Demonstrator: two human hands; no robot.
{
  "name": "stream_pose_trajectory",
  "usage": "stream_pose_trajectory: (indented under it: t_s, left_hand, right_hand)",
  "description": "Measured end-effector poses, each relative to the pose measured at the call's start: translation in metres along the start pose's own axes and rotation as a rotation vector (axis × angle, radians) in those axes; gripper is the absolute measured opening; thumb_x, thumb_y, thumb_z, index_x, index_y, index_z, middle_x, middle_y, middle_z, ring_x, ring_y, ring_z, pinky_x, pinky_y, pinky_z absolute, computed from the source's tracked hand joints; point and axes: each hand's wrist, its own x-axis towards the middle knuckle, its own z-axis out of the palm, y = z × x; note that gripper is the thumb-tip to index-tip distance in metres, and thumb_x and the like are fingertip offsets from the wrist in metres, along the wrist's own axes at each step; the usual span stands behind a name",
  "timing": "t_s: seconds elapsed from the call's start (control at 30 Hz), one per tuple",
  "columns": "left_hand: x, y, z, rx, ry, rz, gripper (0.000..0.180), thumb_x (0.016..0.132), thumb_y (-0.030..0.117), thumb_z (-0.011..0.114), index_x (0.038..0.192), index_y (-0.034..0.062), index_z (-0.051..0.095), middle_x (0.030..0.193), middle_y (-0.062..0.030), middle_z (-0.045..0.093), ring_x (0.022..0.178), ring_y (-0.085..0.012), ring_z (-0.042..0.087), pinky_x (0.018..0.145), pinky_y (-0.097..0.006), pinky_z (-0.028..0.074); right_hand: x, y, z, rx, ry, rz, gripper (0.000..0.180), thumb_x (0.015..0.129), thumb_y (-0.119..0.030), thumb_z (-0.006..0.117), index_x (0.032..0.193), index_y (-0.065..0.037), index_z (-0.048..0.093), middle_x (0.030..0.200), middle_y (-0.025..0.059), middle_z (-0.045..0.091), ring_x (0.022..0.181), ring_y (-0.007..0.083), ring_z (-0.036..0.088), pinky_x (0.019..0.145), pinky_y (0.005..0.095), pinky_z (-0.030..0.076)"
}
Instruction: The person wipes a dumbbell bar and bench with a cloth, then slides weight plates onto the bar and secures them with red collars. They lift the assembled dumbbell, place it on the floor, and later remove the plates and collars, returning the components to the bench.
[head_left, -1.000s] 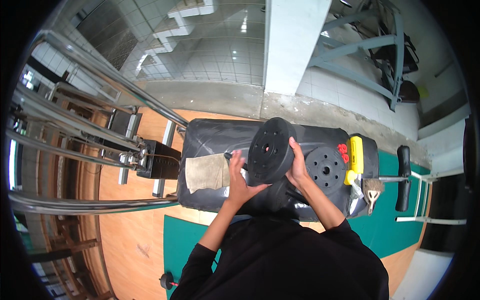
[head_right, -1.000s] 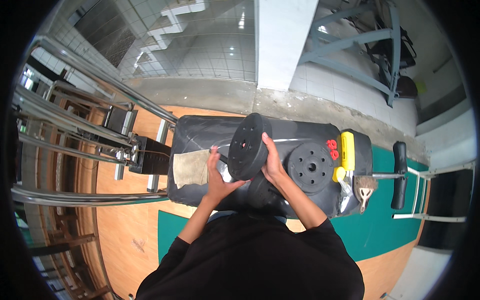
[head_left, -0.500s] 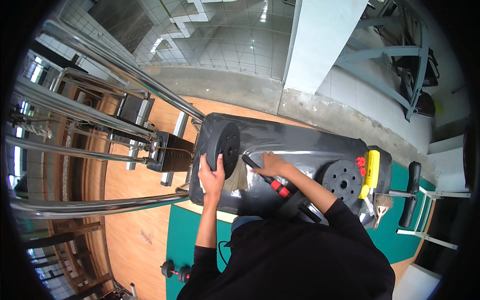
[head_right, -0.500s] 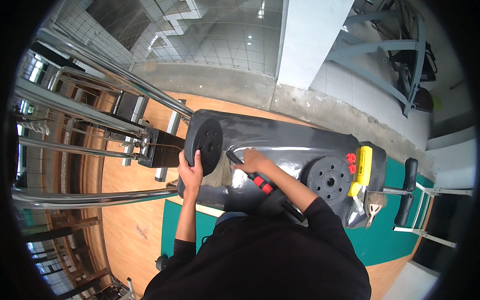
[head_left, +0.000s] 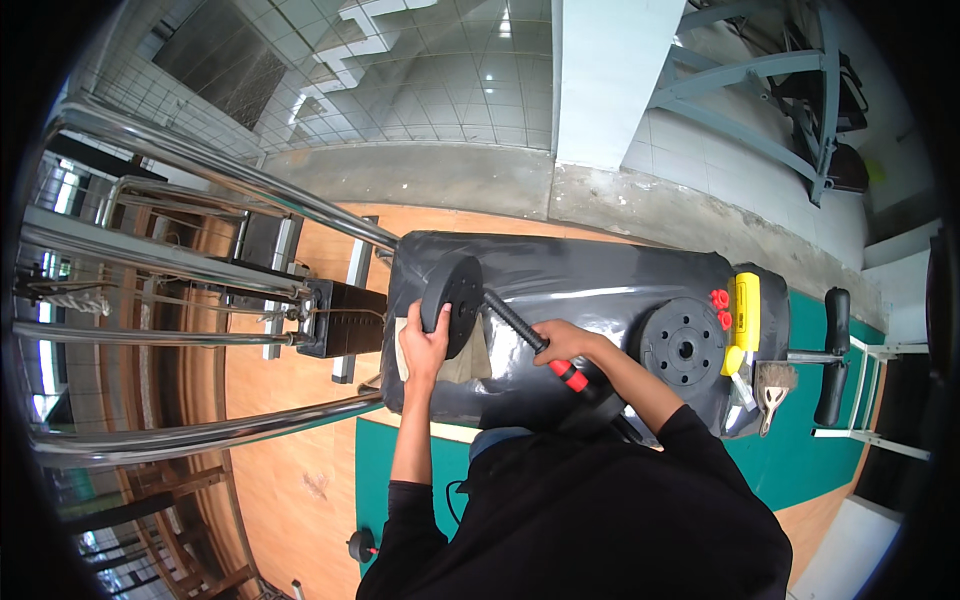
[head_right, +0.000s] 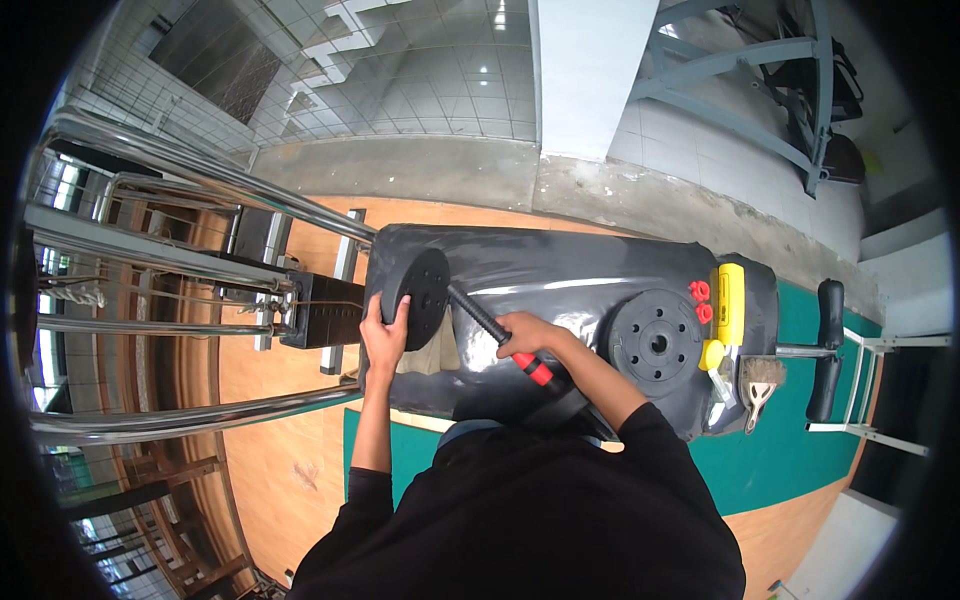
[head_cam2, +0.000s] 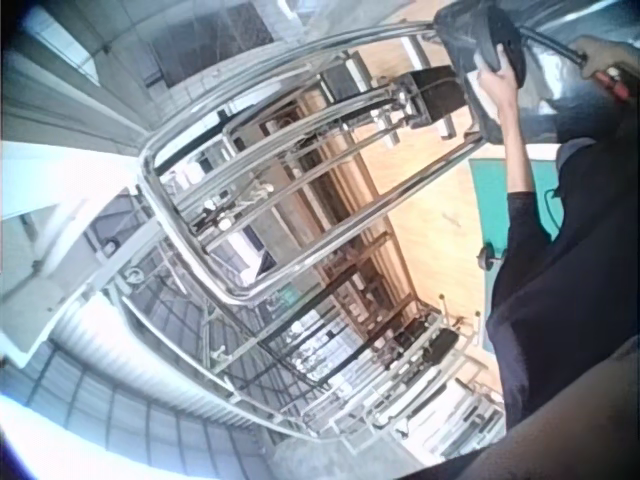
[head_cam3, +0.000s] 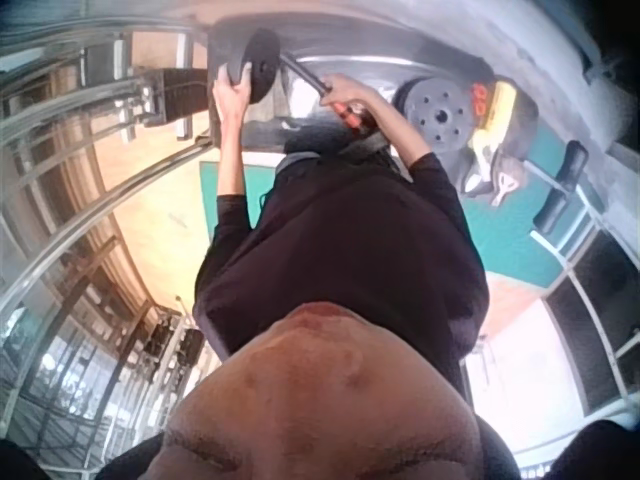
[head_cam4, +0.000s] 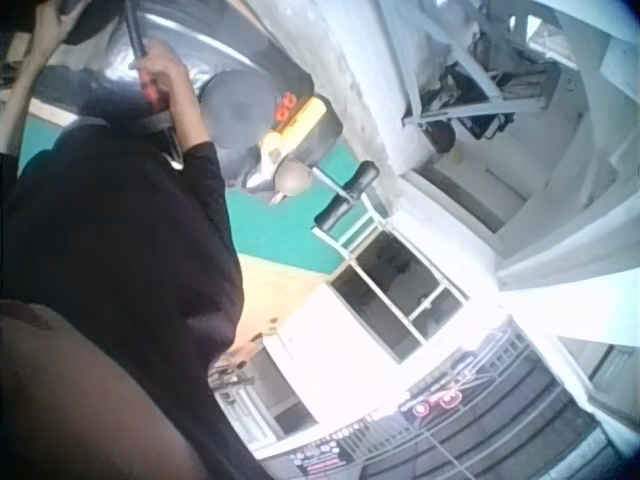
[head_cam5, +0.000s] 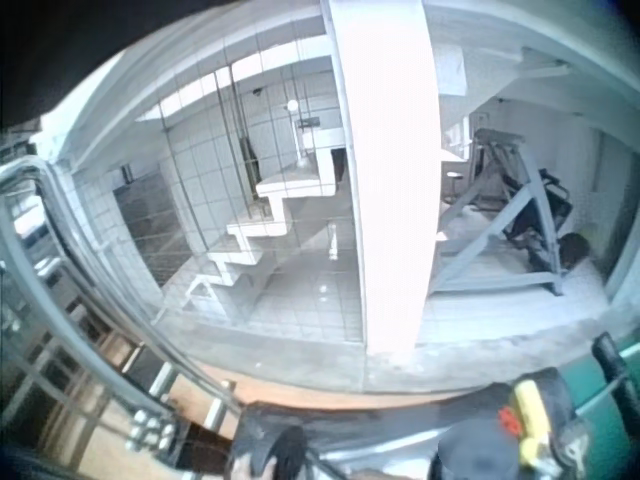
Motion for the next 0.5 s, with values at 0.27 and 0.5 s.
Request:
stream_pose_trajectory:
  t_s: [0.27,0.5]
  left_hand:
    - [0.006,0.020,0.025,-0.111,-0.067,0.030,0.037,0.079,0.022,0.071,0.103,-0.0040,0.058,0.084,-0.0255,0.065,0.082,-0.0328,0.067,0.069,-0.035,0.051]
    - [-0.004,0.031,0.019,-0.031,-0.297,0.228,0.041,0.077,0.024,0.073,0.106,-0.0005,0.058,0.080,-0.0257,0.064,0.079,-0.0390,0.065,0.065,-0.038,0.052]
  right_hand:
    - [-0.009,-0.007,-0.003,-0.068,-0.081,-0.008,0.035,0.064,-0.021,0.077,0.077,-0.003,0.049,0.061,0.0037,0.049,0.061,0.0156,0.050,0.058,0.0313,0.041]
    - [-0.005,-0.019,-0.006,-0.252,-0.135,0.090,0.051,0.066,-0.045,0.076,0.083,-0.002,0.054,0.067,0.0084,0.056,0.065,0.0225,0.056,0.062,0.0335,0.044]
